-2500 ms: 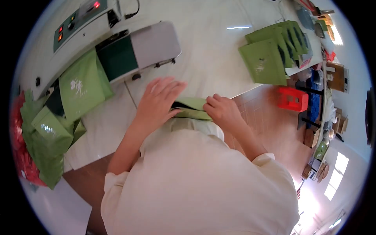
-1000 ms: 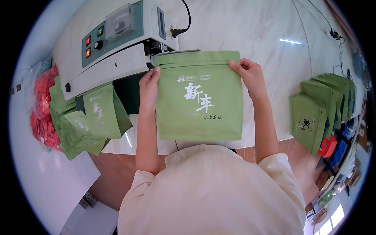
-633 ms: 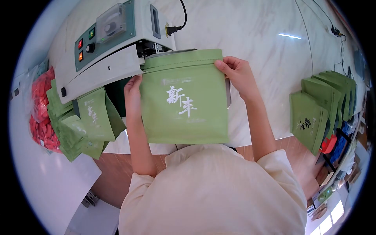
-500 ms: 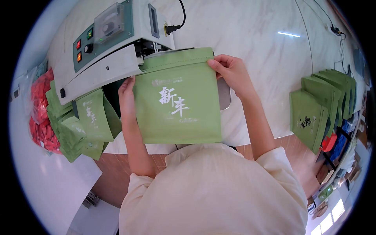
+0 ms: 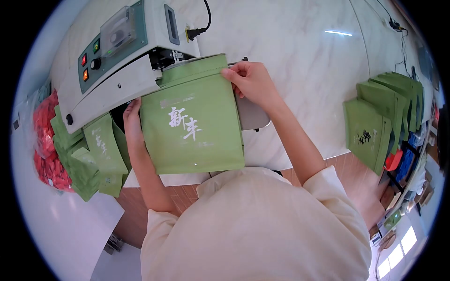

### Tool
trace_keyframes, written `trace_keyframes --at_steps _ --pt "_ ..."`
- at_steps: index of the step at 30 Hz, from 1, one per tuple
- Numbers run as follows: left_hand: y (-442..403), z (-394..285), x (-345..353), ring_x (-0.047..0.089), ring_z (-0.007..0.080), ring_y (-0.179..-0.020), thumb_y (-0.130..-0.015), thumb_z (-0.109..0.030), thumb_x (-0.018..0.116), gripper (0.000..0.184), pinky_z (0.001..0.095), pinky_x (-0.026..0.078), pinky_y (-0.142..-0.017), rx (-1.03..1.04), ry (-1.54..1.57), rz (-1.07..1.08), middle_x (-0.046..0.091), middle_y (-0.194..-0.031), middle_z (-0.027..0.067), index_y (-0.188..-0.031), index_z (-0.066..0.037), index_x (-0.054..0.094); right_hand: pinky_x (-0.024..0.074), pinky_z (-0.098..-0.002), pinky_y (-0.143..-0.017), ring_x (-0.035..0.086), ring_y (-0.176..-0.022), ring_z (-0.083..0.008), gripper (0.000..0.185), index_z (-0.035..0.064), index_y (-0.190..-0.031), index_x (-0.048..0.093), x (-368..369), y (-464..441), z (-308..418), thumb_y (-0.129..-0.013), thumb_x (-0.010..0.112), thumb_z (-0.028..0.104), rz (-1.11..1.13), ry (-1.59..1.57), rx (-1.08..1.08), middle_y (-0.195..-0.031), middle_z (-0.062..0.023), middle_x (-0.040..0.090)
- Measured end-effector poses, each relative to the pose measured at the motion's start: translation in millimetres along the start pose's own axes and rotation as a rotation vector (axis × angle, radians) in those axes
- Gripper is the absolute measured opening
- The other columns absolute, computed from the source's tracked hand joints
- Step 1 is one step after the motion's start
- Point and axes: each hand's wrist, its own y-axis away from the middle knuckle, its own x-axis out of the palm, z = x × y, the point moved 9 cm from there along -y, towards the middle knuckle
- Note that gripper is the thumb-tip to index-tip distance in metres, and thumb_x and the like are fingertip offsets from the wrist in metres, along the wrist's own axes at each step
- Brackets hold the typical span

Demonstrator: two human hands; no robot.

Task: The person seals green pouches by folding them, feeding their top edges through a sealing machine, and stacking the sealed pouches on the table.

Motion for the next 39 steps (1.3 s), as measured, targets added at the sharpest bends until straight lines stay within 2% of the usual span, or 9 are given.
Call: trace_keyframes --at_steps 6,7,9,11,13,15,22,26,39 --pt "-2.1 -1.2 -6.0 0.058 0.0096 -0.082 -0.09 -0.02 0.058 0.027 0.0209 0.043 -0.076 -0.014 0.015 0.056 0.065 -0.097 0.0041 -0.104 0.002 0.061 0.045 -0.028 -0.056 0.056 -0.055 -0.0137 0.032 -0.004 -0.078 0.065 4.4 -2.8 9.5 -0.08 0.065 0.028 -0.049 0.154 -0.111 -0.061 -0.0075 0.061" --pt "0.5 -1.6 -5.4 0.058 0.0096 -0.082 -0.09 -0.02 0.058 0.027 0.0209 0.043 -0.076 -0.014 0.012 0.056 0.065 -0.097 0.0041 -0.104 0.002 0.061 0.0428 -0.0258 -0.055 0.052 -0.055 -0.0103 0.032 -0.0036 -0.078 0.065 6.3 -3.2 9.6 -0.081 0.065 0.028 -0.038 0.15 -0.112 -0.062 -0.0049 0.06" --pt "12.5 -8.8 -20.0 0.058 0.0123 -0.09 -0.092 -0.019 0.055 0.029 0.023 0.043 -0.081 0.002 -0.221 -0.137 0.063 -0.104 0.0077 -0.11 0.003 0.059 0.0406 -0.0235 -0.054 0.049 -0.055 -0.0068 0.032 -0.0033 -0.079 0.065 11.1 -4.5 9.2 -0.082 0.065 0.029 -0.029 0.14 -0.113 -0.063 -0.0022 0.06" --pt "37.0 -24.3 -16.0 0.057 0.0135 -0.093 -0.093 -0.019 0.053 0.03 0.0241 0.043 -0.083 0.084 -0.366 -0.141 0.062 -0.108 0.0089 -0.114 0.003 0.057 0.0449 -0.0295 -0.055 0.055 -0.054 -0.0146 0.032 -0.0042 -0.077 0.065 14.2 -5.1 9.0 -0.079 0.065 0.028 -0.052 0.095 -0.134 -0.06 -0.0084 0.061" --pt "61.1 -30.9 -16.5 0.057 0.0147 -0.096 -0.094 -0.018 0.051 0.031 0.0251 0.042 -0.085 0.164 -0.511 -0.141 0.06 -0.111 0.0101 -0.117 0.002 0.056 0.0451 -0.0296 -0.055 0.055 -0.054 -0.0148 0.032 -0.0043 -0.077 0.065 18.2 -5.3 8.2 -0.079 0.065 0.027 -0.054 0.082 -0.129 -0.06 -0.0086 0.06" --pt "83.6 -38.4 -24.8 0.056 0.0147 -0.096 -0.095 -0.017 0.048 0.031 0.0266 0.043 -0.085 0.326 -0.512 -0.179 0.059 -0.112 0.0105 -0.12 0.0 0.054 0.0453 -0.0298 -0.056 0.055 -0.054 -0.015 0.032 -0.0044 -0.077 0.065 22.8 -4.0 10.7 -0.079 0.064 0.027 -0.054 0.068 -0.126 -0.06 -0.0088 0.06" --pt "136.7 -18.6 -86.2 0.057 0.0122 -0.087 -0.094 -0.012 0.046 0.026 0.026 0.045 -0.075 0.372 -0.471 -0.475 0.062 -0.102 0.0083 -0.117 -0.002 0.055 0.0457 -0.0295 -0.056 0.055 -0.055 -0.0142 0.03 -0.0052 -0.077 0.064 35.6 -0.7 12.3 -0.079 0.065 0.025 -0.077 0.007 -0.068 -0.06 -0.009 0.06" --pt "157.2 -11.6 -97.5 0.056 0.0114 -0.084 -0.094 -0.01 0.045 0.025 0.0252 0.044 -0.071 0.376 -0.482 -0.555 0.062 -0.101 0.0084 -0.116 -0.004 0.056 0.0401 -0.0239 -0.05 0.049 -0.053 -0.0065 0.031 -0.0053 -0.075 0.065 41.6 -3.4 8.9 -0.08 0.067 0.025 -0.115 -0.044 -0.112 -0.059 -0.0036 0.059" --pt "193.0 29.3 -152.4 0.044 0.008 -0.086 -0.092 -0.012 0.039 0.028 0.0236 0.036 -0.068 0.24 -0.415 -0.755 0.051 -0.105 -0.0017 -0.117 -0.011 0.052 0.0436 -0.0267 -0.051 0.051 -0.051 -0.0099 0.025 -0.0059 -0.074 0.065 63.1 -3.2 10.9 -0.079 0.067 0.018 -0.122 -0.174 -0.085 -0.058 -0.0071 0.059"
